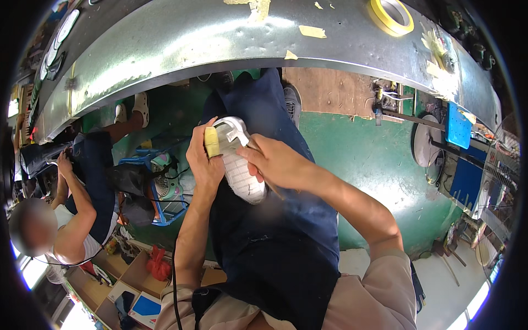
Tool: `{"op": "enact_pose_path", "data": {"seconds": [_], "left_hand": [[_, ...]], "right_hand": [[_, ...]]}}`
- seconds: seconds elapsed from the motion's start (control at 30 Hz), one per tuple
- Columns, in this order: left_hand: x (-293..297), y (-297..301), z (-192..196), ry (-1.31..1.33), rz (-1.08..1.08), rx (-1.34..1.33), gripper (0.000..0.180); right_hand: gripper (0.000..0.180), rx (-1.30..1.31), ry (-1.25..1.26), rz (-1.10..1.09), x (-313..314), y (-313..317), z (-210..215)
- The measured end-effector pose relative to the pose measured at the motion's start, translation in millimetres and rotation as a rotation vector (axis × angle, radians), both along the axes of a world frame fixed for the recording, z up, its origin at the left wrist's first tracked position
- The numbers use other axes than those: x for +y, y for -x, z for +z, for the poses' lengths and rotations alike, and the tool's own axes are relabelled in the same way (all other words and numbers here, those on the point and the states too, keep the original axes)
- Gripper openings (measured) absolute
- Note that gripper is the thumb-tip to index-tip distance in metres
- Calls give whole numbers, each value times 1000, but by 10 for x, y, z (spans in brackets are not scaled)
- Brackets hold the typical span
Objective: The person assembles shoe components by hand, hammering a shoe upper onto a last and attaching a shoe sole to create a workpiece.
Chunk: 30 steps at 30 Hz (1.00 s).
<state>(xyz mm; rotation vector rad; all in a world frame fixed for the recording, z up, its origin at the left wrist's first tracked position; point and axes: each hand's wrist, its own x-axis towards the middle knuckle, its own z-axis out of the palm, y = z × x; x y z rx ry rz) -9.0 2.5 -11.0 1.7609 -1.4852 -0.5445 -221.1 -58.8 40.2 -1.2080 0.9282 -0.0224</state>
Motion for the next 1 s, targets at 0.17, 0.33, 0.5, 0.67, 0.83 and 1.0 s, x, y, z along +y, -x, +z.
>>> {"op": "enact_pose_path", "data": {"seconds": [0.17, 0.33, 0.5, 0.67, 0.83, 1.0], "left_hand": [[54, -31, -70, -4, 45, 101, 63], [114, -102, 31, -45, -148, 250, 45], [133, -90, -10, 29, -203, 148, 41], [164, -54, -59, -44, -161, 463, 41], [-41, 109, 50, -216, -85, 574, 44], [66, 198, -119, -81, -95, 465, 65]], "right_hand": [[26, 202, 659, 30, 374, -80, -290], [29, 146, 620, -39, 447, 117, -203], [29, 199, 629, -3, 517, 153, -199], [30, 192, 618, -7, 487, 135, -187], [26, 259, 746, 42, 551, 68, -108], [23, 112, 919, -152, 450, 124, 197]]}}
